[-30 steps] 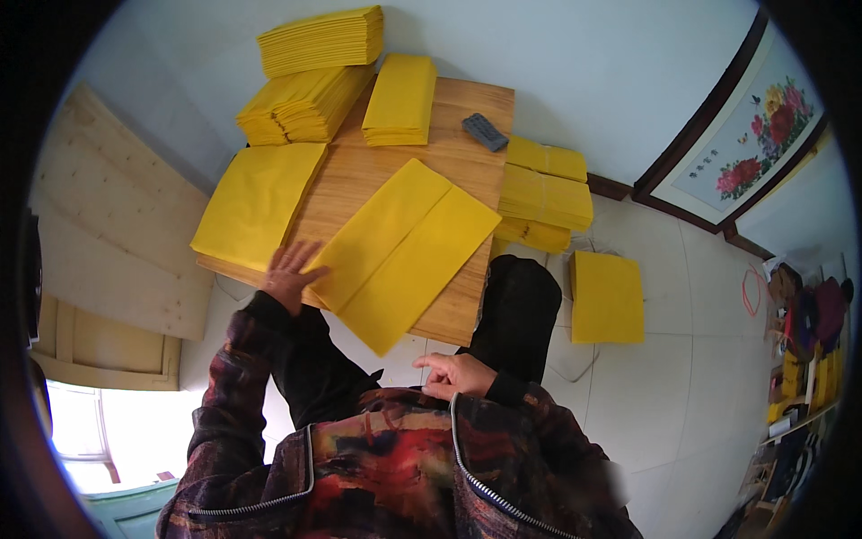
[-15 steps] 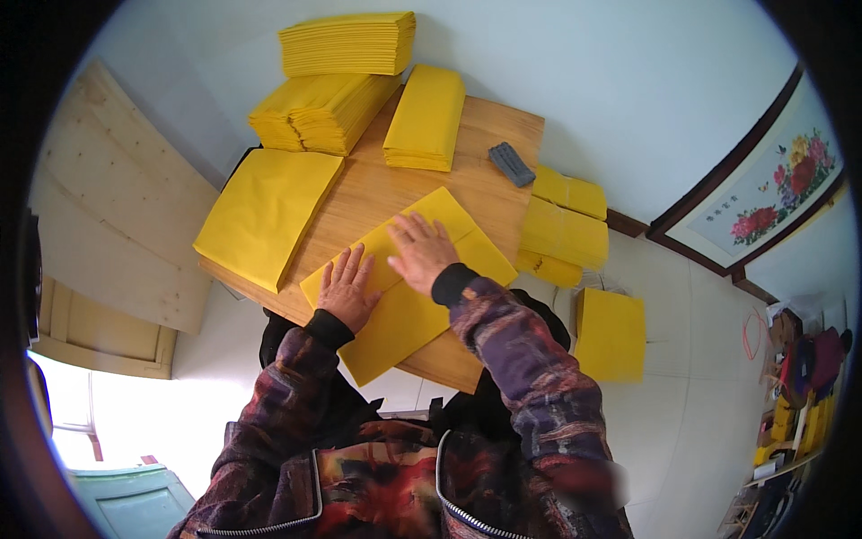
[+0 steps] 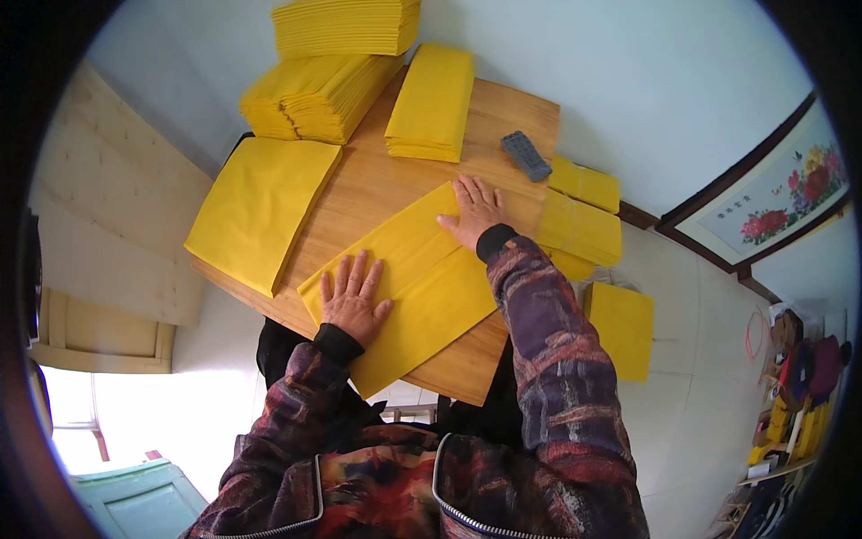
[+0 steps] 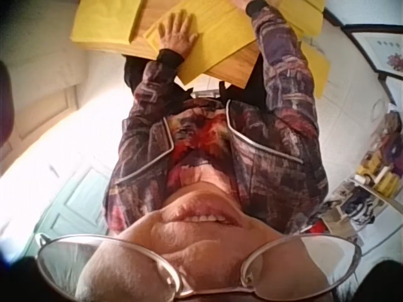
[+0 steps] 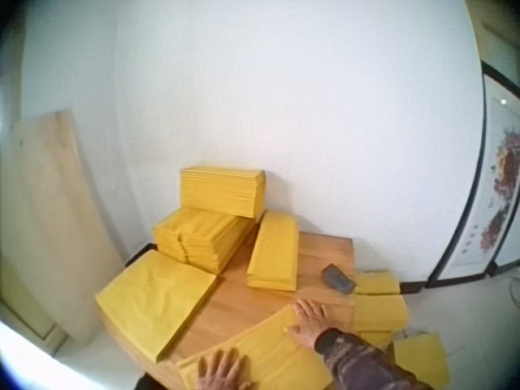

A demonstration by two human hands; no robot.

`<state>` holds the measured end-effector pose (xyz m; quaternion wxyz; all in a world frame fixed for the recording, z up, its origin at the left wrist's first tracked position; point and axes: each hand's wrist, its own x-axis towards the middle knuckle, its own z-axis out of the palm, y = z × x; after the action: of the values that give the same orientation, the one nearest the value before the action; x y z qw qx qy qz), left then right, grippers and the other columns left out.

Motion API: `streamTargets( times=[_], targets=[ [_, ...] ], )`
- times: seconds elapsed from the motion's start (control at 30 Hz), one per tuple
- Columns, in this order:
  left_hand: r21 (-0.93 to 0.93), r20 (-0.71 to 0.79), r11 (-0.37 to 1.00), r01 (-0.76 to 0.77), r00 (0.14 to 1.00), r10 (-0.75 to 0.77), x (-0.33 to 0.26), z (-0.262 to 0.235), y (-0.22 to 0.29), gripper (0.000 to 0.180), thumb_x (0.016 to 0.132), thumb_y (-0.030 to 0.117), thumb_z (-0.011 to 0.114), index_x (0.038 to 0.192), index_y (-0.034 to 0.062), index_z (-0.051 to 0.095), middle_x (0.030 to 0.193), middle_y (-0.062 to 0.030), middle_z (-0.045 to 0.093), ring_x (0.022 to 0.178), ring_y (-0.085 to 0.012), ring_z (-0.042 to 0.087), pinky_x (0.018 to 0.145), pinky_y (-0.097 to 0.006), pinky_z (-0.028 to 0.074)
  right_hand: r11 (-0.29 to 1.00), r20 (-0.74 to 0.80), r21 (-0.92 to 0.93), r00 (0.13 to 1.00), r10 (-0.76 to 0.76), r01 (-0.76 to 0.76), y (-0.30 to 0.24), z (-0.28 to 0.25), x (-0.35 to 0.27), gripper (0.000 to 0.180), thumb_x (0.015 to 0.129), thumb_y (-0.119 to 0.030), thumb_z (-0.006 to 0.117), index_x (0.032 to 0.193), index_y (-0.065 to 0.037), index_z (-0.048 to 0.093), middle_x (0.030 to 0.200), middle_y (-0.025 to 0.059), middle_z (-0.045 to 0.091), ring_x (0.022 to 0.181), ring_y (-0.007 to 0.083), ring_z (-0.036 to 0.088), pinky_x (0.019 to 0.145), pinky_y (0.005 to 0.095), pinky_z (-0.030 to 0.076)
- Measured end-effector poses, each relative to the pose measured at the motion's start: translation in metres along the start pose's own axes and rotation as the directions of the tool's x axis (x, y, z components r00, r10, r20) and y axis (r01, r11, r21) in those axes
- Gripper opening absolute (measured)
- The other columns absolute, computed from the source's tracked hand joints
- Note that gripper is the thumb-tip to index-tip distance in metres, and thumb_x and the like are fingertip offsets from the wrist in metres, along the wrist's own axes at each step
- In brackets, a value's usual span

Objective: The person folds yellow paper sheets on a wooden table, aligning edges and pressing creases by hand. They repeatedly fold each sheet in half and stack the finished pieces on the table.

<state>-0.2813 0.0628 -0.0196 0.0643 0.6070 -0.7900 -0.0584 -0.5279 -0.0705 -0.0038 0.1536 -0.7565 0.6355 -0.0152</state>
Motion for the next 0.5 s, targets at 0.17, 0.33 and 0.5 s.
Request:
streamTargets(
  times=[0.17,0.33,0.5],
  targets=[
    [0.022,0.024,0.999,-0.026,0.999,0.025,0.0,0.003,-0.002,0.068,0.088,0.045,0.054,0.148,0.0208,0.032,0.157,-0.0068,0.022,0.145,-0.0306,0.016,0.114,-0.057,0.009,0.973,-0.106,0.226,0.992,0.067,-0.042,0.004,0.002,-0.017,0.063,0.093,-0.041,0.051,0.144,-0.007,0.032,0.148,0.011,0.034,0.136,0.0309,0.033,0.111,0.0428,0.029],
    [0.017,0.009,0.961,-0.275,0.961,0.275,0.01,-0.005,-0.033,0.069,0.083,0.043,0.06,0.145,0.0203,0.038,0.155,-0.0067,0.026,0.143,-0.0309,0.021,0.114,-0.055,0.015,0.996,-0.27,0.088,0.963,0.004,0.02,0.009,0.013,-0.083,0.048,0.086,-0.026,0.063,0.125,-0.002,0.048,0.13,0.0143,0.049,0.12,0.0337,0.046,0.1,0.0408,0.04],
    [-0.021,0.17,0.899,-0.437,0.885,0.434,0.021,-0.037,-0.065,0.062,0.082,0.033,0.063,0.14,0.0201,0.043,0.152,-0.0072,0.032,0.141,-0.0329,0.026,0.113,-0.053,0.021,0.997,-0.171,0.043,0.983,0.065,-0.059,-0.012,0.01,-0.176,0.043,0.081,-0.022,0.068,0.115,0.0,0.054,0.126,0.0149,0.052,0.117,0.0348,0.048,0.099,0.0428,0.04]
  ],
)
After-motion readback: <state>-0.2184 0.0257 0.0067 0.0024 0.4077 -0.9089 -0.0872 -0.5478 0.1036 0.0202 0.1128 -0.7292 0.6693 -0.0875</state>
